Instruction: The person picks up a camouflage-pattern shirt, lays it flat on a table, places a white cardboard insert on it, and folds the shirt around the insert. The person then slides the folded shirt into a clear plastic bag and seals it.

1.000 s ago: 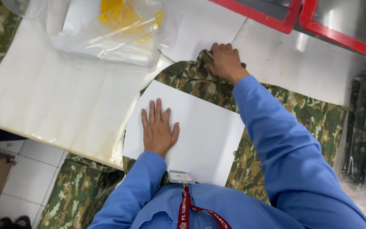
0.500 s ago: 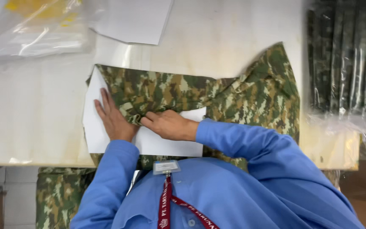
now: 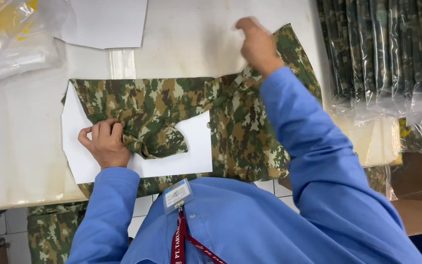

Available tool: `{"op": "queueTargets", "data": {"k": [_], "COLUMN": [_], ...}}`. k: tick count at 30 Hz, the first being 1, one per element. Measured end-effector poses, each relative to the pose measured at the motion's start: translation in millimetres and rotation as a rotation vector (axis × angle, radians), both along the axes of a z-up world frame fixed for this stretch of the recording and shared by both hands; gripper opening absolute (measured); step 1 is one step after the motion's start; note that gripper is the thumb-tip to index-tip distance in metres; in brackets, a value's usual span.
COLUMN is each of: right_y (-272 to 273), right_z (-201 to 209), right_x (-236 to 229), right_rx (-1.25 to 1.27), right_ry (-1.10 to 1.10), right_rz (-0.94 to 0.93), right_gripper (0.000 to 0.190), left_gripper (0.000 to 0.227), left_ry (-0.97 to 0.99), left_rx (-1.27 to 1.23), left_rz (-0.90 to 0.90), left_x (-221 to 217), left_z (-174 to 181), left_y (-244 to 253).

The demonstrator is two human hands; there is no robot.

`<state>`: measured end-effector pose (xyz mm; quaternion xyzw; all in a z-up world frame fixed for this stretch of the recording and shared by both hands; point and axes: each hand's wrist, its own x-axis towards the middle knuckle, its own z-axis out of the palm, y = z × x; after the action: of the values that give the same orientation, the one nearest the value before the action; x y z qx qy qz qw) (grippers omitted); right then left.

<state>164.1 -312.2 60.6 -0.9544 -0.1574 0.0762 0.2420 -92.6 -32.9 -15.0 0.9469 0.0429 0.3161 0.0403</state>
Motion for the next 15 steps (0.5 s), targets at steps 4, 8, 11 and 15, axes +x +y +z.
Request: {"op": "queueTargets", "data": {"k": [4,8,11,15], "right_y": [-78,-115,-136,-183], "right_z": [-50,-69,-39,-23], "right_x": [52,44,5,-58], "right_rx": [-0.549,-0.469,-0.077,0.043], "right_ry": [-0.126,-0.339,-0.596,-0.824], "right_rz": [0.147,0.096,-0.011,-0.084], "right_gripper": [0.048,0.04,0.022,0.012], "left_gripper": [0.032,0.028,0.024,0.027], "left_ry": [-0.005,-0.018,-0.018,-0.003], "left_rx": [0.041,0.048,0.049,0.043], "left_rz": [0.057,0.074,0.082,0.091], "left_x": [-2,-2,0,-2], "left_z": [-5,-8,-10,-17], "left_y": [2,4,4,6]}}
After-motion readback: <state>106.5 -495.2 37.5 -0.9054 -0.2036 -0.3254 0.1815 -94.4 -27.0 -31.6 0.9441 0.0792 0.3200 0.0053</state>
